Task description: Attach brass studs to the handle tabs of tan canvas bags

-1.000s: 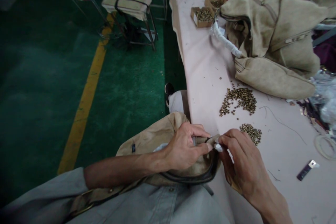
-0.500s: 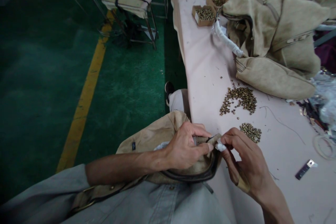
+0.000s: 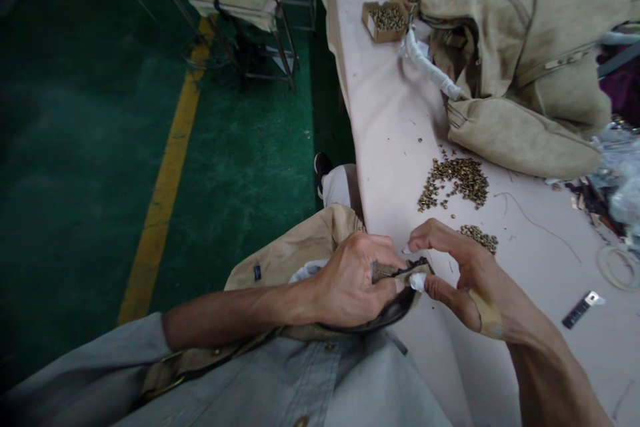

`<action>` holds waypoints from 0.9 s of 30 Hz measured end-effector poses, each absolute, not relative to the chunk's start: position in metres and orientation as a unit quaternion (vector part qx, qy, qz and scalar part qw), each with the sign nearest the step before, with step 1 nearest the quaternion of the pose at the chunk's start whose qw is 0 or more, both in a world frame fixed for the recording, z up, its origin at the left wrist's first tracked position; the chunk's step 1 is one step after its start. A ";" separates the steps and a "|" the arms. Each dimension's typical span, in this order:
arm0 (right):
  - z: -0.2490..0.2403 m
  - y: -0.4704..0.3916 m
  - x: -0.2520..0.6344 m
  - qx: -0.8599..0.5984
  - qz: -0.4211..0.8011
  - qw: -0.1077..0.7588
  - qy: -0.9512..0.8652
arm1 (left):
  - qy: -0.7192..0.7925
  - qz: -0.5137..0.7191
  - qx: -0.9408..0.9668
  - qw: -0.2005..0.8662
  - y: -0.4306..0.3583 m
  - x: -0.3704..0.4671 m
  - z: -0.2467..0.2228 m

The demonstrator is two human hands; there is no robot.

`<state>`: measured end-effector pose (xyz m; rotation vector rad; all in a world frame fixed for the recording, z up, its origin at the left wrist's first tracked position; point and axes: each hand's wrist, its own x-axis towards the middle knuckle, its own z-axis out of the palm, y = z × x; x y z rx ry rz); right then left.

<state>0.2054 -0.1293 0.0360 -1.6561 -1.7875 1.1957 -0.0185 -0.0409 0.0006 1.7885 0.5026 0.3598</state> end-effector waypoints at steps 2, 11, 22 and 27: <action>0.039 -0.126 0.204 -0.578 0.450 0.175 -0.658 | 0.239 0.134 0.751 0.601 -0.041 -0.019 0.000; 0.041 -0.116 0.206 -0.556 0.484 0.098 -0.669 | 0.317 0.131 0.700 0.626 -0.042 -0.015 -0.004; 0.028 -0.116 0.201 -0.556 0.528 0.141 -0.626 | 0.304 0.120 0.713 0.620 -0.025 -0.019 0.003; 0.024 -0.114 0.204 -0.539 0.580 0.214 -0.572 | 0.278 0.100 0.709 0.640 -0.011 -0.028 0.003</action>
